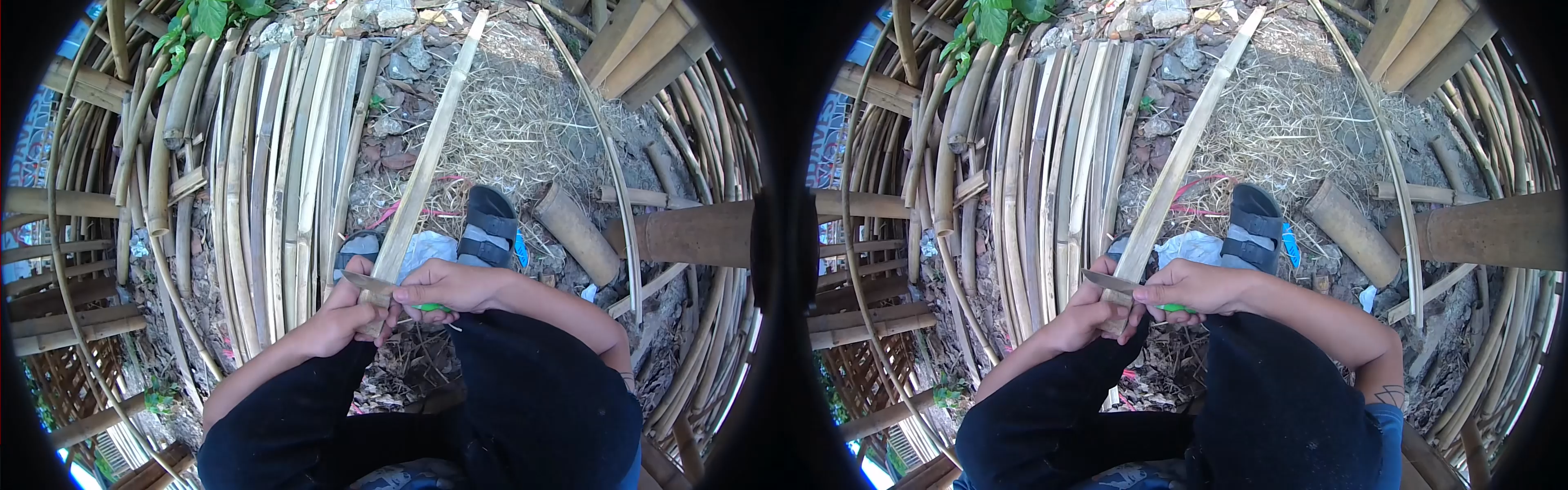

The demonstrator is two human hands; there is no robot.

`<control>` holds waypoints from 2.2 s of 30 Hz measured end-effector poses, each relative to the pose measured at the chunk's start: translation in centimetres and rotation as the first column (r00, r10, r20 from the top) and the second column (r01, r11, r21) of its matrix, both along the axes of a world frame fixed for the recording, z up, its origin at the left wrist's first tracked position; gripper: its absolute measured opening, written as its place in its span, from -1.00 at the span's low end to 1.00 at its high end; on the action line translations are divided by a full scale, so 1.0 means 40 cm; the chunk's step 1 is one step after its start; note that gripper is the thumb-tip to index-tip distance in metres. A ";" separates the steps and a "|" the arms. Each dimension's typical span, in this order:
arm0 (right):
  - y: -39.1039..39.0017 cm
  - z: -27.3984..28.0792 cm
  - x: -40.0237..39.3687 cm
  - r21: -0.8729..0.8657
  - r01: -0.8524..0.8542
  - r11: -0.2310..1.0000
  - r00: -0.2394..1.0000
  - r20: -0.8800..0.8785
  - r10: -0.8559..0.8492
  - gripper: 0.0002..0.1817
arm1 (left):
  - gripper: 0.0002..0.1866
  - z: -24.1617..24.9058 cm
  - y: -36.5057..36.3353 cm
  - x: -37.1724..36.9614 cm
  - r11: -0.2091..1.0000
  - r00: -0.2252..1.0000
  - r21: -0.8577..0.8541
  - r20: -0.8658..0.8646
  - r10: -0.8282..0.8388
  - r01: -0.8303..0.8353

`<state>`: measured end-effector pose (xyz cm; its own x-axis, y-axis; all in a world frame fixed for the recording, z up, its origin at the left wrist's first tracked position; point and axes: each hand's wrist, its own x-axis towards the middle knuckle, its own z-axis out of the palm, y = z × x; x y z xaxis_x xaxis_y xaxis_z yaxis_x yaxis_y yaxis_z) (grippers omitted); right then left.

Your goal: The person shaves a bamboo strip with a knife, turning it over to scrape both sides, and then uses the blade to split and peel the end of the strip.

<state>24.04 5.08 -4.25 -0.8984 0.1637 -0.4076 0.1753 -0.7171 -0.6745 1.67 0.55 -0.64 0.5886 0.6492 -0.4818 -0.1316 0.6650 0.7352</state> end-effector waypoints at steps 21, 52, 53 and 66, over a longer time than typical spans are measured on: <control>0.018 0.015 0.005 0.060 0.318 0.946 0.905 0.279 -0.321 -0.47 | -0.70 0.005 -0.011 0.006 0.995 0.994 -0.004 -0.026 0.102 -0.102; 0.009 0.003 -0.012 0.009 0.094 0.996 0.988 0.124 -0.094 -0.43 | -0.69 -0.003 -0.003 0.017 0.988 0.990 -0.068 -0.018 0.139 -0.140; 0.011 0.023 -0.014 0.014 0.102 0.995 0.985 0.135 -0.103 -0.44 | -0.68 -0.004 -0.003 0.019 0.987 0.988 -0.062 -0.049 0.144 -0.147; -0.008 -0.032 -0.030 0.340 0.370 0.864 0.878 0.176 -0.445 -0.45 | -0.65 -0.004 -0.001 0.017 0.987 0.988 -0.054 -0.043 0.151 -0.153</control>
